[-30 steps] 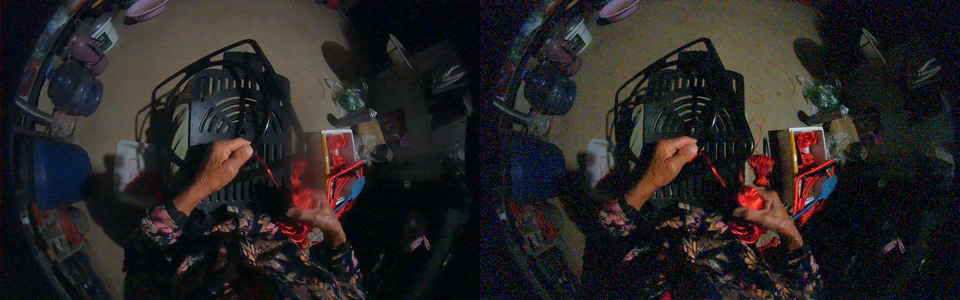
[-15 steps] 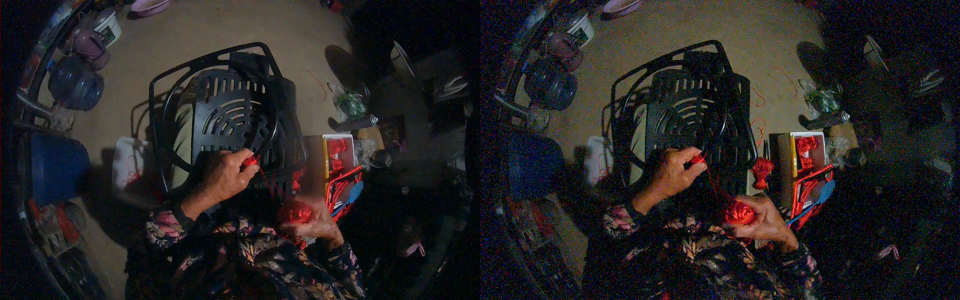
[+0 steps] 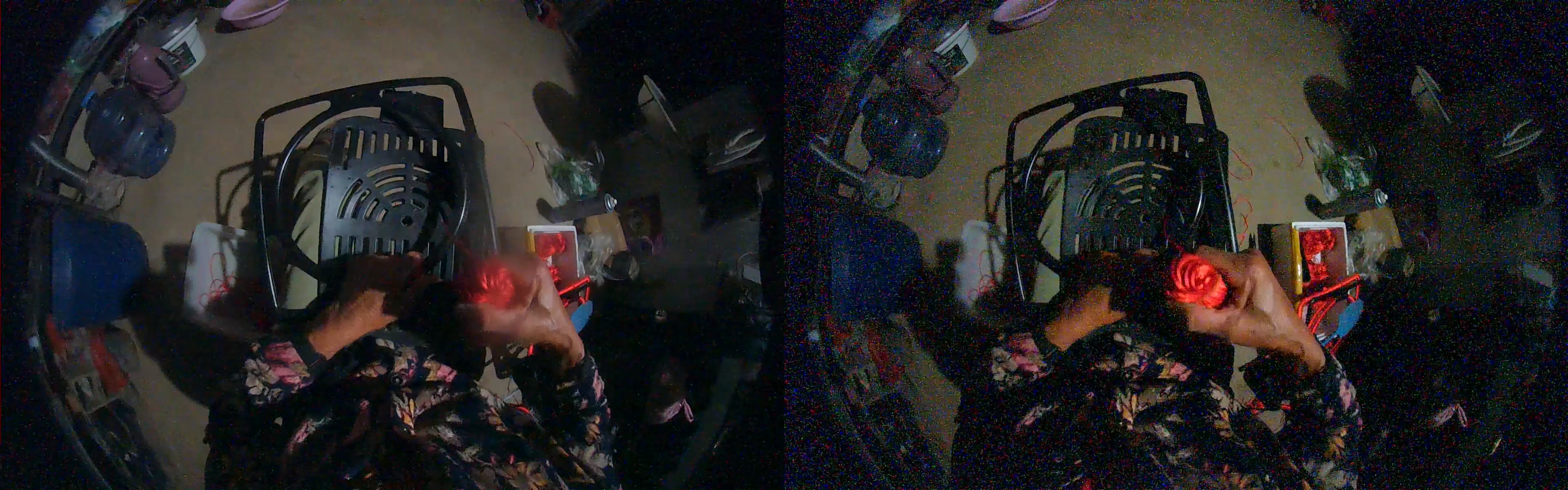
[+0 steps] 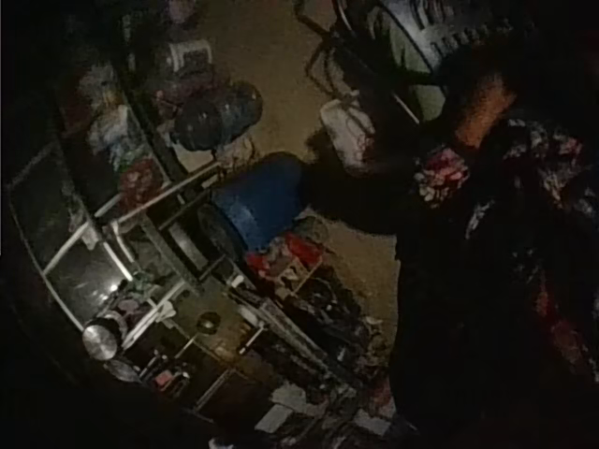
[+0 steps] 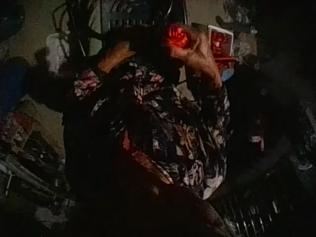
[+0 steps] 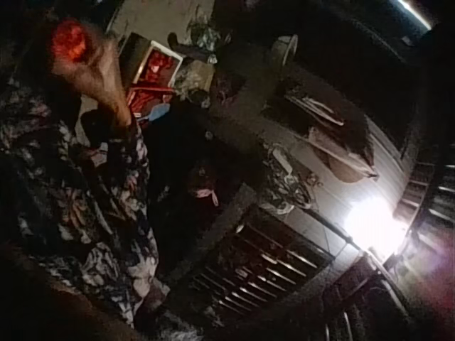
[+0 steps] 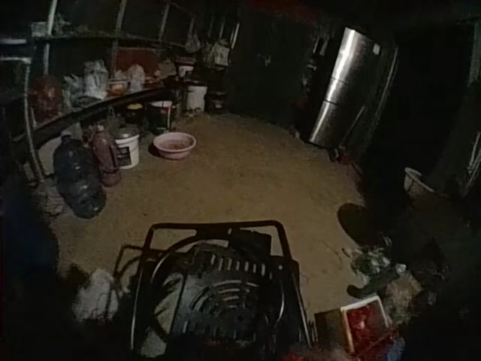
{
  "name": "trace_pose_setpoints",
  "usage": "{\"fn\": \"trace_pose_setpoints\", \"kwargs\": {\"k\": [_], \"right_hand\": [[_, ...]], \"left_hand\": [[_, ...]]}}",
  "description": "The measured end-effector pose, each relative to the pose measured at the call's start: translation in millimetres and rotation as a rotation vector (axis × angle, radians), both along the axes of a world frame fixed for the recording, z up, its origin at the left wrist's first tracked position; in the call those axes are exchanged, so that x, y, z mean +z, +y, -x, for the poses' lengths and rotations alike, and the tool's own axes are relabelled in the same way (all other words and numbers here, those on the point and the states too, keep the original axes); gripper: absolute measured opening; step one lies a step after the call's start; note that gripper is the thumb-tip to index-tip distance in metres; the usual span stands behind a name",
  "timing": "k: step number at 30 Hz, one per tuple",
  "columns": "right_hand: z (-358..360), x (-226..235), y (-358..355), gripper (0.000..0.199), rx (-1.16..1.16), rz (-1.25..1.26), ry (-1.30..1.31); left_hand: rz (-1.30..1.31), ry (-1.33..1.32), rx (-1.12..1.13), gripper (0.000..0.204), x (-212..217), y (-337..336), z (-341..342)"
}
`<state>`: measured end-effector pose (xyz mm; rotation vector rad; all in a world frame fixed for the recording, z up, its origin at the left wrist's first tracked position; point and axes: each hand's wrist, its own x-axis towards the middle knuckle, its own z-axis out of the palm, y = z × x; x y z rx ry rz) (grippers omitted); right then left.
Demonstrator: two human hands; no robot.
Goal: The person wraps red cord around the rim of a black frame by hand, secures the end, and picks up loose strands of cord from the floor.
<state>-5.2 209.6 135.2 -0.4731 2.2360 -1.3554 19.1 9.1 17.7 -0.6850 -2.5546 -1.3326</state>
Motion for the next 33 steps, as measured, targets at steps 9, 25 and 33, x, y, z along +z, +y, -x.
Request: {"fn": "trace_pose_setpoints", "kwargs": {"k": [9,25,33], "right_hand": [[45,23,-34,0.035,0.038,0.083,-0.007],[151,4,-80,0.035,0.029,0.348,0.377],[131,-60,-61,0.048,0.705,-0.447,0.817]], "left_hand": [[0.275,0.294,-0.168,0.006,-45,1,-9],[0.187,0.199,-0.091,0.009,-27,-1,-7],[0.176,0.185,-0.064,0.018,-5,4,-14]]}}
